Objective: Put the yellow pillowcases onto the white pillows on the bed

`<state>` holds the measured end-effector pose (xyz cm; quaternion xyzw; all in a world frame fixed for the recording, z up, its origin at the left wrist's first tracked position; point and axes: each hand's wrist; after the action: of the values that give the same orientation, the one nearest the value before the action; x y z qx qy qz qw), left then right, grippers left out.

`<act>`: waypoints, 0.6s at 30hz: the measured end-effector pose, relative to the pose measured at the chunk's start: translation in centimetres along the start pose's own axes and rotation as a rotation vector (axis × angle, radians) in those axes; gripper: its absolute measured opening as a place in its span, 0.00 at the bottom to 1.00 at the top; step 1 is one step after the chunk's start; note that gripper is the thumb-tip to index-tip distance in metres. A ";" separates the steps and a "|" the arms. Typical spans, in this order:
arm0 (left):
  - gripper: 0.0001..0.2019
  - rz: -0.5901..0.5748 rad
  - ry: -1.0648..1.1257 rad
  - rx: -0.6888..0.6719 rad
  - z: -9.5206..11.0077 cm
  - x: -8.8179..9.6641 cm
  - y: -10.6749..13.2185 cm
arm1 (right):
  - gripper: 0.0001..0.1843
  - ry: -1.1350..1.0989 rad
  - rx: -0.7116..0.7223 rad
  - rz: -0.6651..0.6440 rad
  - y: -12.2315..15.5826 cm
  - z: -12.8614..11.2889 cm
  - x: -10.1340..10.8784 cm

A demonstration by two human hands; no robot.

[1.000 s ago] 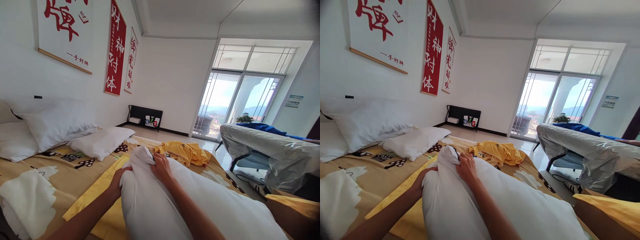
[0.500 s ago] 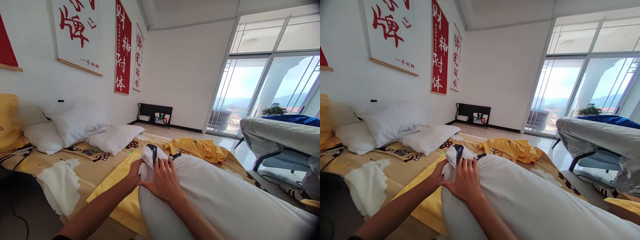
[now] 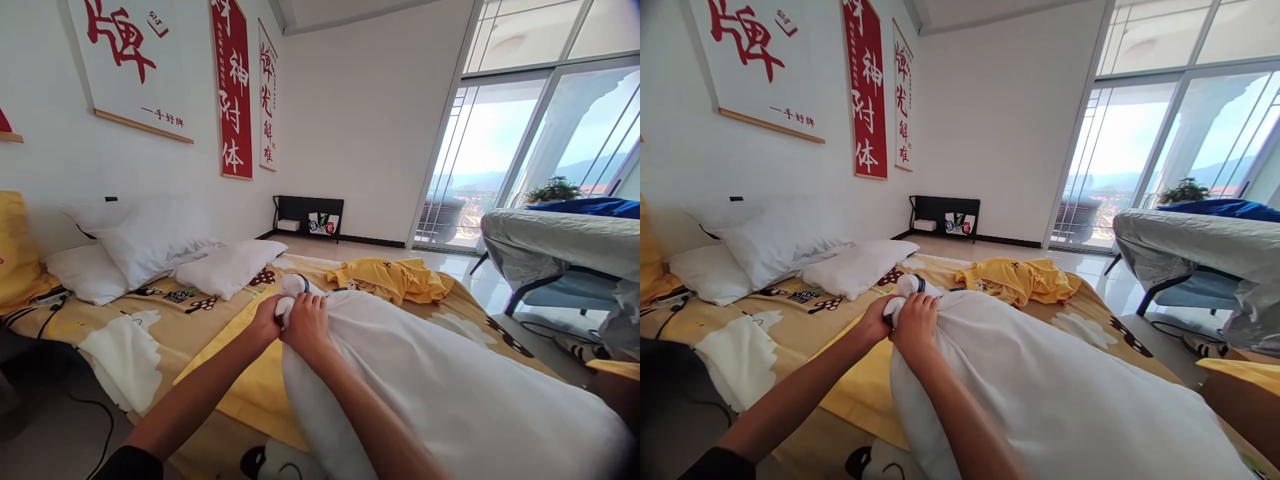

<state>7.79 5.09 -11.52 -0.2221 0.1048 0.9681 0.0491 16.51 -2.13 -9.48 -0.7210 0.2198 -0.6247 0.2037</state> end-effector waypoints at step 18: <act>0.13 -0.690 -0.695 -0.020 -3.3 4.2 2.2 | 0.04 -0.170 -0.228 0.144 -8.8 12.0 13.2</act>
<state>5.12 2.41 -15.90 0.0919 -0.0068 0.9133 0.3968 30.57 -2.26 4.60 -0.7721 0.3222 -0.5165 0.1826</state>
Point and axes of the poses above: each hand's wrist, its own y-axis away from the middle knuckle, its own x-axis out of the back of the hand, z = x × y, and after that the axes turned 8 degrees about z, right-handed
